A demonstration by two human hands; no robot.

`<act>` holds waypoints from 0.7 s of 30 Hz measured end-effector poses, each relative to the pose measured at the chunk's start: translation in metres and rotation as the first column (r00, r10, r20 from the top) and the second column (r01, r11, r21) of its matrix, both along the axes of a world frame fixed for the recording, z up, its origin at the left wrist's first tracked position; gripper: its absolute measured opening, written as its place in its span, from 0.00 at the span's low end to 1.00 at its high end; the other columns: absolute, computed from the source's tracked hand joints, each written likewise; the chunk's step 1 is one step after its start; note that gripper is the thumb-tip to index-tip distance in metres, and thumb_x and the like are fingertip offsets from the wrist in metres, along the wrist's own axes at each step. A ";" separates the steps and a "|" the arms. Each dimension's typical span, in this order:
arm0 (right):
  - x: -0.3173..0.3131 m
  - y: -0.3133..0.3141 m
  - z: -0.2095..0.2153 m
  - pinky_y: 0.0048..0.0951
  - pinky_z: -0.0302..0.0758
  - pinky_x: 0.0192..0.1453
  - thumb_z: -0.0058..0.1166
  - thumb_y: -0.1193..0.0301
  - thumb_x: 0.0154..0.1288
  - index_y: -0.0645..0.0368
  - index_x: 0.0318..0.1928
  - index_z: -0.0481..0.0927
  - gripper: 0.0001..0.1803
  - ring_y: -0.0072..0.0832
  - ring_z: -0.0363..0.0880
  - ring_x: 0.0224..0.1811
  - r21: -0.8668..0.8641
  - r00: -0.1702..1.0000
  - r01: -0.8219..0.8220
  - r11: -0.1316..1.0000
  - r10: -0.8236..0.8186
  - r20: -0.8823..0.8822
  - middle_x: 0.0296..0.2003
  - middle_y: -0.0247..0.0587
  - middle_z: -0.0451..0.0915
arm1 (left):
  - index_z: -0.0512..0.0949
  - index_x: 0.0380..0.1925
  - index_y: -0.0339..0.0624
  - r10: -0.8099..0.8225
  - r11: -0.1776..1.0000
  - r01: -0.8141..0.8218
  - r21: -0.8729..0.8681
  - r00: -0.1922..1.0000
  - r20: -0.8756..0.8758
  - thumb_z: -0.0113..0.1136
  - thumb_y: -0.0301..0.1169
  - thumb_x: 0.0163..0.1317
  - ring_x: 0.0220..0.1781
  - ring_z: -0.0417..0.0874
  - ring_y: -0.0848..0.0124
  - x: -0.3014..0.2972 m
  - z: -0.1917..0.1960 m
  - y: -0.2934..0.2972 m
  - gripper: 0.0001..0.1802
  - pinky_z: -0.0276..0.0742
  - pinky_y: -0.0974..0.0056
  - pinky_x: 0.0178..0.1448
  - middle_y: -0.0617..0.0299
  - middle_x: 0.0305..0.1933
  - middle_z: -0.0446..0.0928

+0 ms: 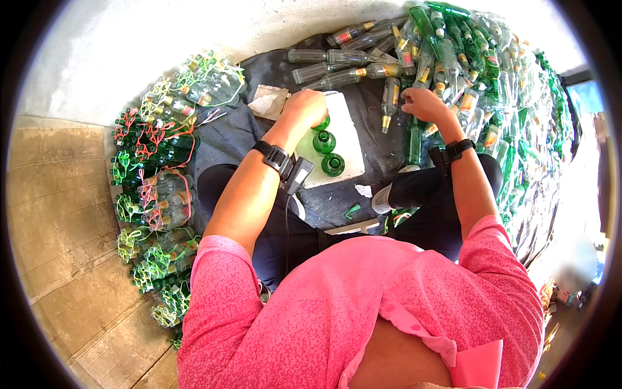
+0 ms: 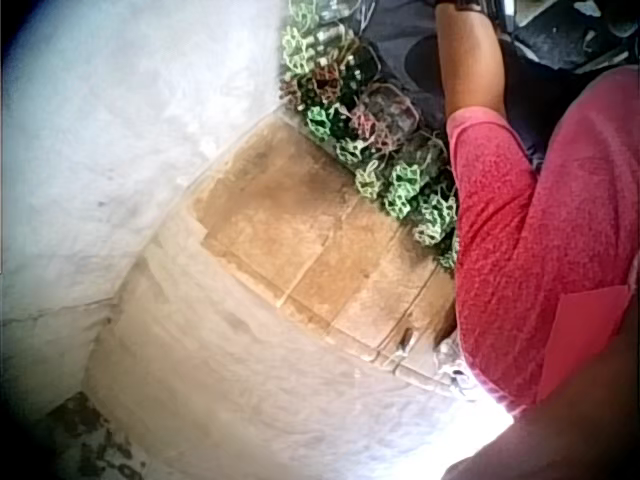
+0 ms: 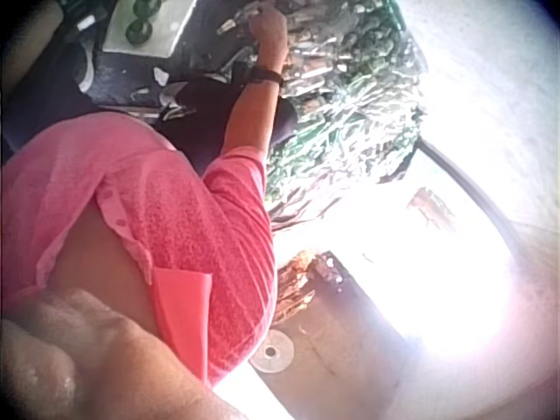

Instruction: The person sits cross-legged on the floor and assembles a craft using green glass bottles and string. They thread a red string through the necks of the bottles, securing them together in a cluster. The person then picks up individual bottles from a pile and places them onto a white foam block.

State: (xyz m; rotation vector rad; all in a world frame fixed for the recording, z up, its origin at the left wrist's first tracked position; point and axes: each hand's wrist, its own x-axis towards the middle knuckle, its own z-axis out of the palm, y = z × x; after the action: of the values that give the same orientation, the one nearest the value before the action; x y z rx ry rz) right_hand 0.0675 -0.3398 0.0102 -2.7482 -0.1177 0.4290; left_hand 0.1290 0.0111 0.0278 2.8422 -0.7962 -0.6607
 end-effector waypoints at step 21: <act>0.001 -0.004 -0.014 0.48 0.78 0.49 0.62 0.61 0.63 0.62 0.50 0.83 0.20 0.54 0.84 0.46 0.013 0.999 0.009 1.000 -0.010 0.052 0.40 0.53 0.86 | 0.88 0.45 0.36 -0.002 1.000 0.003 0.012 0.998 -0.058 0.63 0.48 0.69 0.50 0.90 0.46 0.003 0.010 0.001 0.23 0.83 0.47 0.56 0.40 0.43 0.87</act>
State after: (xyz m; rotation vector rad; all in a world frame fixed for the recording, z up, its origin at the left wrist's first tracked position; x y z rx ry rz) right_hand 0.0683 -0.3437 -0.0041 -2.7472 -0.1200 0.3528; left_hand 0.1316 0.0120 0.0376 2.8193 -0.7895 -0.7466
